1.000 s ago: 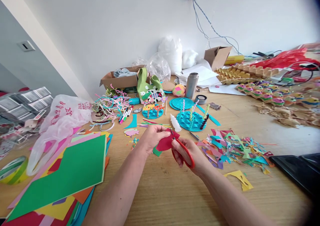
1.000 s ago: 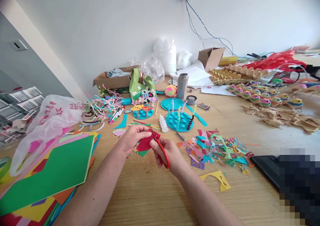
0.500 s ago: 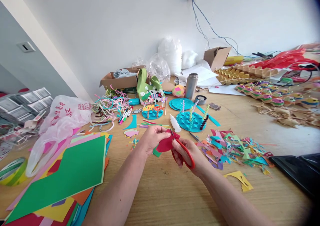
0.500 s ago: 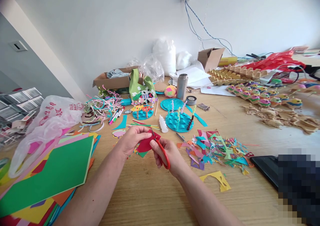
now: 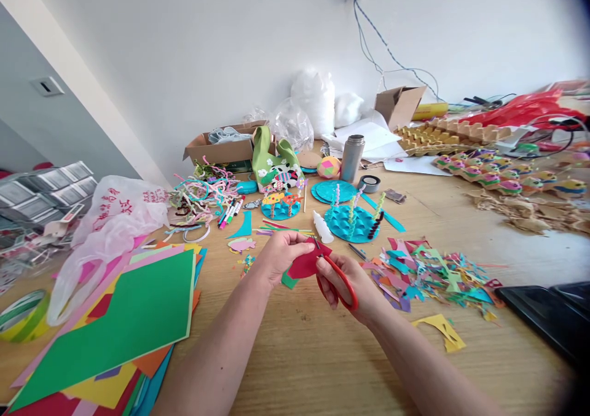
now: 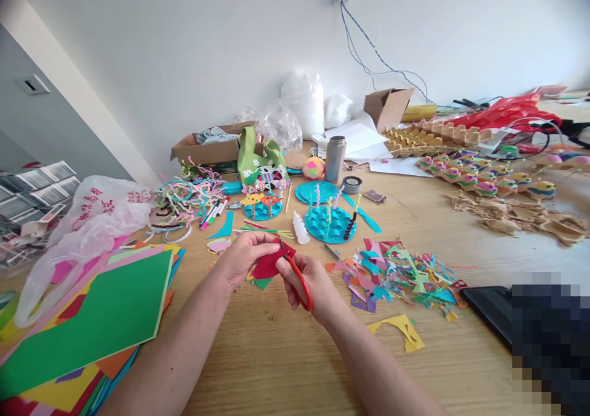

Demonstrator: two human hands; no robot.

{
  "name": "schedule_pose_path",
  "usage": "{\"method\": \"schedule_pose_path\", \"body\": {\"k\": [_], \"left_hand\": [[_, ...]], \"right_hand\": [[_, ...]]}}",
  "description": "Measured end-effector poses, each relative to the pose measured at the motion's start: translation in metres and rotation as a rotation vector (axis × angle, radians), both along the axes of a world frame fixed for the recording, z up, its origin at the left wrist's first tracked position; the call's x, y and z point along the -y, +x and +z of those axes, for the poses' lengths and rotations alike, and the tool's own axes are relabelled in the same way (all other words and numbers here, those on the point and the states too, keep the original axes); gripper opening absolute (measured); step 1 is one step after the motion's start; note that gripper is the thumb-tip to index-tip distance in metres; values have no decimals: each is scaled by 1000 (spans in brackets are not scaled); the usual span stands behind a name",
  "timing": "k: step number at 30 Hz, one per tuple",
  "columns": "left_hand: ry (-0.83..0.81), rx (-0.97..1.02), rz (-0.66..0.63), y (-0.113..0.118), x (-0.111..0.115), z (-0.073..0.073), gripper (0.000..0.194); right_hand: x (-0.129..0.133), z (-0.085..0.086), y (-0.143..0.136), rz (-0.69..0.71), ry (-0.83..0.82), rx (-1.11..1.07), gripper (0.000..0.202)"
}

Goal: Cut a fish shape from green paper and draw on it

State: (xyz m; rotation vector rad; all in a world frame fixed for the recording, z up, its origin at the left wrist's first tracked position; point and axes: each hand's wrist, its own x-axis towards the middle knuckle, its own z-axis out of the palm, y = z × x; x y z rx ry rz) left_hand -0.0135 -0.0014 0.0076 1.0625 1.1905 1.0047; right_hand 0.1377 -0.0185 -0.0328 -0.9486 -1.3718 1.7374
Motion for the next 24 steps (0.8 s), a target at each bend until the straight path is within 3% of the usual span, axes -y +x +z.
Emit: {"method": "schedule_pose_path", "body": {"k": [24], "left_hand": [[-4,-13,-38,-6,-1,0,24]], "right_hand": [[-2,1,1,23,-11,10,49]]}}
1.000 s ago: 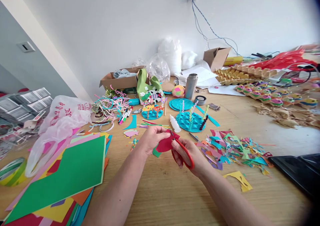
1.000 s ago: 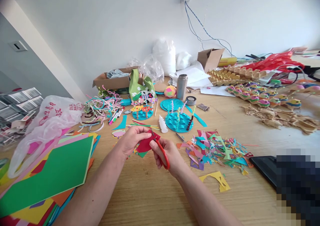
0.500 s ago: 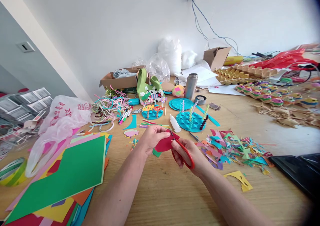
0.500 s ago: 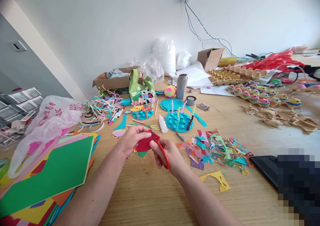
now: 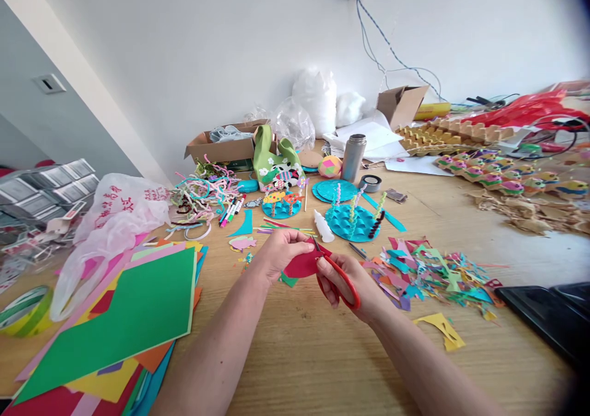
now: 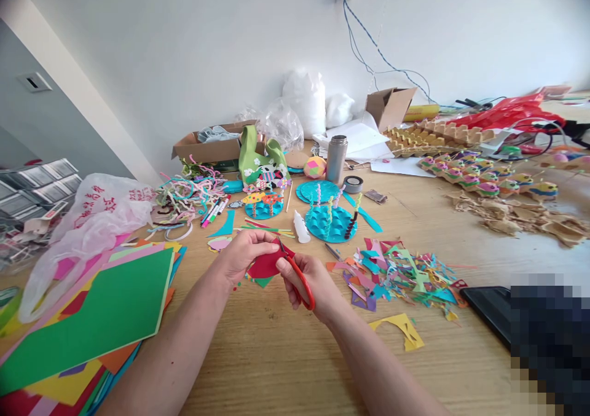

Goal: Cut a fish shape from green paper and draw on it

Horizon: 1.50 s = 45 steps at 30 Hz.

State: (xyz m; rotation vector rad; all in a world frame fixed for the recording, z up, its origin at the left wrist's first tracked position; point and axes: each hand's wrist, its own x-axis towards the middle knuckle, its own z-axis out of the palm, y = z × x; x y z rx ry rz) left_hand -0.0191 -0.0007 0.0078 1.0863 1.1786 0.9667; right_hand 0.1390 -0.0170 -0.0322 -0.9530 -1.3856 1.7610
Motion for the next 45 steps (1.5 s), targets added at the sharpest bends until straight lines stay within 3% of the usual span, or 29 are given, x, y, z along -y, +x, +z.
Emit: {"method": "schedule_pose_path", "body": {"k": [10,21,37,45], "left_hand": [[-19,80,-49,3,0,-1,28],[-32,78,6,3,0,-1,27],[-50,76,-74,-5,-1,1,28],[-35,49,-102,-7,-1,2,26]], "right_hand": [[1,6,0,-12,16,8,49],[1,8,-1,-20,11,31,48],[0,13,6,133,144,63,51],[0,11,8,142,148,110,53]]}}
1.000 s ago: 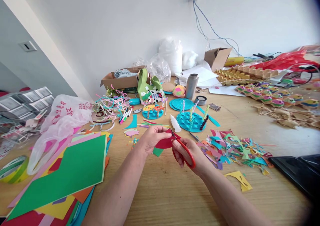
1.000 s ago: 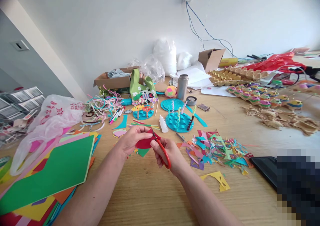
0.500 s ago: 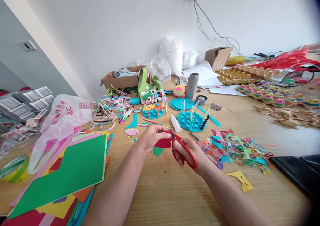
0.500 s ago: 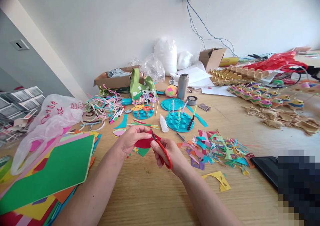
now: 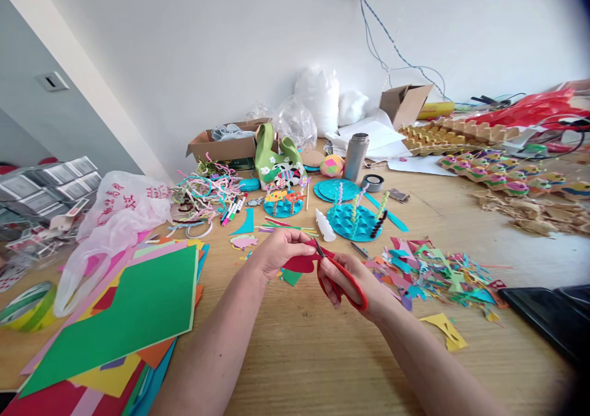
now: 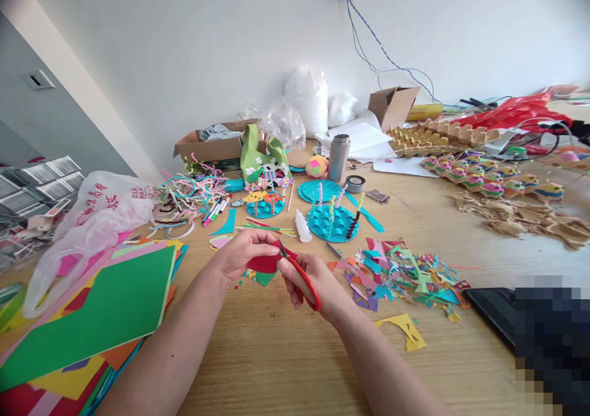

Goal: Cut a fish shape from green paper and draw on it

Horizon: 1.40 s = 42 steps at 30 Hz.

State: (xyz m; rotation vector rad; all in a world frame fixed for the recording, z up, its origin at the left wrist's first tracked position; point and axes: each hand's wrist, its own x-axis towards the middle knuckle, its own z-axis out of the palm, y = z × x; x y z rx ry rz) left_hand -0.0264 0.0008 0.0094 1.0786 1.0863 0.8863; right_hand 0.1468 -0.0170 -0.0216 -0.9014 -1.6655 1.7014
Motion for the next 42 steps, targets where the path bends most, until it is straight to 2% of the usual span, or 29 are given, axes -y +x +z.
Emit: {"method": "schedule_pose_path", "body": {"k": [10,15,18,25,28,30,32,37,42], "left_hand": [[-2,-3,-2,-2,1,2,27],[-64,40,-8,-3,-2,0,45],[-79,68,40,-3,-4,-2,49],[-110,261,141,5,-4,-7,33],[-158,401,99,17,-2,-14,25],[-180,456,67,26,0,-19,26],[-162,483,84,32,1,-22,25],[-65,487,251,38,1,-25,22],[-31,485,318,41,2,-24,19]], "right_hand": [[-2,-6,-1,-27,-64,1,52],[-1,-1,-3,-98,-74,-76,49],[-2,-1,-4,-185,-73,-108,48],[-7,-13,-8,-323,-100,-174,47],[-8,-16,-9,-365,-100,-198,48],[-8,-16,-9,-371,-89,-221,47],[-8,-16,-9,-370,-74,-230,48],[-6,-14,-11,-357,-66,-184,49],[-2,-10,-14,-366,-80,-160,46]]}}
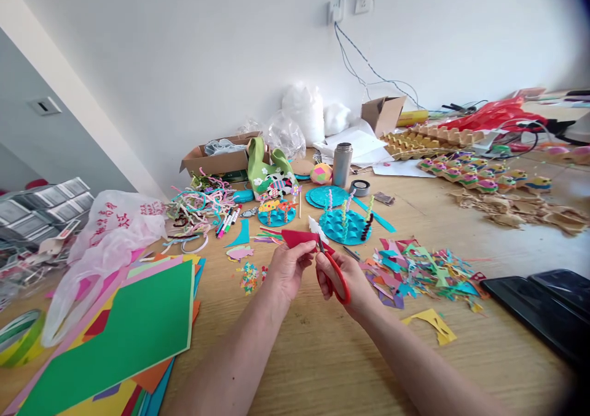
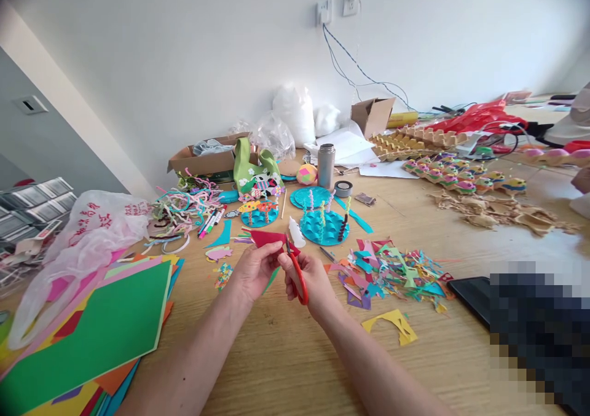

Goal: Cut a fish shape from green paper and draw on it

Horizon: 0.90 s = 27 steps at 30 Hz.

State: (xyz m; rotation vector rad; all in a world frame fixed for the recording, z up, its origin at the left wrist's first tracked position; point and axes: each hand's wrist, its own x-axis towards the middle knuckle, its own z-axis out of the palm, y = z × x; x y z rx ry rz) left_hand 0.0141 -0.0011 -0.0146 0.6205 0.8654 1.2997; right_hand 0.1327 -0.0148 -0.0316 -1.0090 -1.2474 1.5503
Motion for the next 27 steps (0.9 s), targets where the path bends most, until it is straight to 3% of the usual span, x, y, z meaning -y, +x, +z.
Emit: {"method": "schedule_pose_path", "body": {"k": [8,27], "left_hand": [[26,2,96,5,3,1,16],[38,-79,100,-1,1,4,16]], "right_hand": [[-1,-6,-1,1,0,9,43],[1,0,1,59,29,7,50]]}}
